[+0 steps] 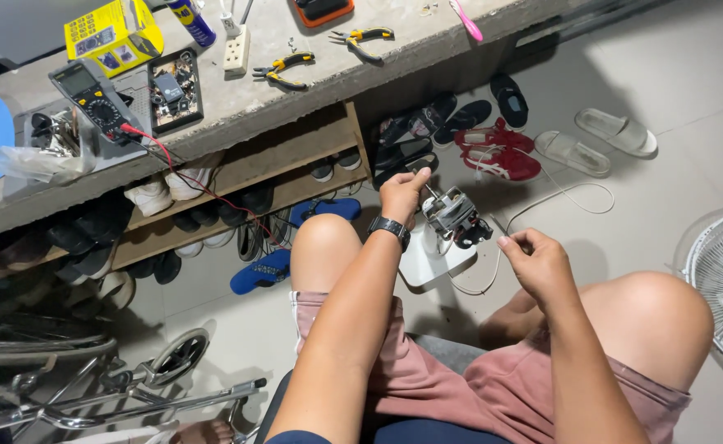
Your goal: Repairing a fan motor by inspecting and manipulating its internal components and wiring with a tool
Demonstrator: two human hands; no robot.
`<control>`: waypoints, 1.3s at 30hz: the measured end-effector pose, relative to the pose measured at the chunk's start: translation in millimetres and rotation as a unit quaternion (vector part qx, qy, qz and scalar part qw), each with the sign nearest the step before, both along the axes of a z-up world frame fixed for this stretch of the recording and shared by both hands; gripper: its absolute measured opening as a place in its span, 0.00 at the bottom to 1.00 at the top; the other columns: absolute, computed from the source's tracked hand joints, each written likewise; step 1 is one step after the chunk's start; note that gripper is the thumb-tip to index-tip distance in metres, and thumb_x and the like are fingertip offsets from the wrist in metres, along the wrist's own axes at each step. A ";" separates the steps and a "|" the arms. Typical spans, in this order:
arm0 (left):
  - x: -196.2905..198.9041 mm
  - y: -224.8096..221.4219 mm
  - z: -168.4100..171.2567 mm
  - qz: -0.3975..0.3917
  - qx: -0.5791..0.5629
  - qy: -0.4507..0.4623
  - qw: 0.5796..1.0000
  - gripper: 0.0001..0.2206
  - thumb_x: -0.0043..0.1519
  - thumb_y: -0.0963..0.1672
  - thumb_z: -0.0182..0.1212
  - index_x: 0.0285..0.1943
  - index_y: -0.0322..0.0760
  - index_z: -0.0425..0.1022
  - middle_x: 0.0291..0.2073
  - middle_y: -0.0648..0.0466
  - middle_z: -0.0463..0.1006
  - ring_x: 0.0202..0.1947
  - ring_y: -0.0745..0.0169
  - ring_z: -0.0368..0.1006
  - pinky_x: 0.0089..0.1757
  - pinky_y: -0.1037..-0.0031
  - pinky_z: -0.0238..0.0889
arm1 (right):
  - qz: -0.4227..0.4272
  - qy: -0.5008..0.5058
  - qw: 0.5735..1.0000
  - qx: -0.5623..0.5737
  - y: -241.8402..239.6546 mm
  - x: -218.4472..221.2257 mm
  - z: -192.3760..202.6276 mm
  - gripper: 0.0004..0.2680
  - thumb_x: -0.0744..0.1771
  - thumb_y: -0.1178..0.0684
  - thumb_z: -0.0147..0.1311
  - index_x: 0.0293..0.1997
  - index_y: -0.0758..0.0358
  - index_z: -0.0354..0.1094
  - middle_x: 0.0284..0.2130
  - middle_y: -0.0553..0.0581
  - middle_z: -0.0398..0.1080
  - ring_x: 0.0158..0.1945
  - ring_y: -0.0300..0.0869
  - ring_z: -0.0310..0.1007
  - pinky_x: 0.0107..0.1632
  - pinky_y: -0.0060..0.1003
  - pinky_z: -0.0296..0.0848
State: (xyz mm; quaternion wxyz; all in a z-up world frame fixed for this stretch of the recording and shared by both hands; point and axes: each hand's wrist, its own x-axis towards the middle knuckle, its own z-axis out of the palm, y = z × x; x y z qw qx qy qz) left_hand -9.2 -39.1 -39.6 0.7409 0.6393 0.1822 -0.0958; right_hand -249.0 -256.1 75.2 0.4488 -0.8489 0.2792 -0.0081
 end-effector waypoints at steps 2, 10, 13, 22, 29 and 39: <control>-5.7 2.5 8.3 -0.001 0.019 0.000 1.000 0.28 0.57 0.54 0.90 0.55 0.32 0.86 0.37 0.48 0.89 0.30 0.62 0.83 0.26 0.78 0.72 | -0.001 -0.009 1.000 0.001 2.6 0.1 -1.9 0.08 0.71 0.44 0.68 0.51 0.53 0.86 0.34 0.56 0.84 0.41 0.45 0.82 0.44 0.44 0.79; -26.6 5.4 61.3 -0.024 -0.124 0.004 0.992 0.24 0.75 0.47 0.71 0.77 0.29 0.77 0.52 0.42 0.91 0.40 0.63 0.87 0.38 0.79 0.81 | -0.002 -0.037 0.999 0.016 8.8 2.5 -2.6 0.08 0.72 0.46 0.68 0.51 0.59 0.86 0.36 0.61 0.84 0.41 0.47 0.82 0.44 0.46 0.79; -26.9 10.4 69.1 -0.047 -0.148 0.012 0.988 0.21 0.80 0.45 0.61 0.80 0.32 0.74 0.58 0.45 0.90 0.48 0.63 0.89 0.47 0.73 0.84 | 0.001 -0.034 0.999 0.010 9.7 2.6 -5.8 0.09 0.72 0.46 0.68 0.50 0.59 0.86 0.36 0.62 0.84 0.41 0.48 0.83 0.44 0.46 0.79; 3.4 5.7 4.8 -0.012 -0.032 -0.008 0.999 0.17 0.65 0.48 0.84 0.60 0.42 0.89 0.41 0.51 0.93 0.38 0.66 0.89 0.39 0.77 0.81 | 0.033 0.014 0.999 -0.012 14.4 3.6 0.8 0.11 0.72 0.42 0.68 0.52 0.55 0.86 0.40 0.61 0.86 0.47 0.52 0.86 0.50 0.50 0.82; 18.4 -5.1 -19.9 0.006 0.126 0.009 0.992 0.25 0.47 0.61 0.92 0.43 0.55 0.89 0.31 0.66 0.88 0.32 0.67 0.85 0.36 0.78 0.75 | 0.191 0.157 0.966 -0.075 44.7 -3.2 38.7 0.15 0.71 0.44 0.62 0.57 0.61 0.86 0.54 0.73 0.87 0.66 0.68 0.82 0.68 0.63 0.78; -17.4 11.4 61.3 0.008 -0.064 0.012 0.998 0.25 0.67 0.41 0.78 0.72 0.29 0.76 0.51 0.37 0.90 0.44 0.51 0.90 0.45 0.64 0.88 | 0.231 0.251 0.927 -0.157 51.2 5.6 11.7 0.16 0.70 0.34 0.61 0.56 0.50 0.86 0.47 0.62 0.89 0.63 0.60 0.85 0.65 0.57 0.81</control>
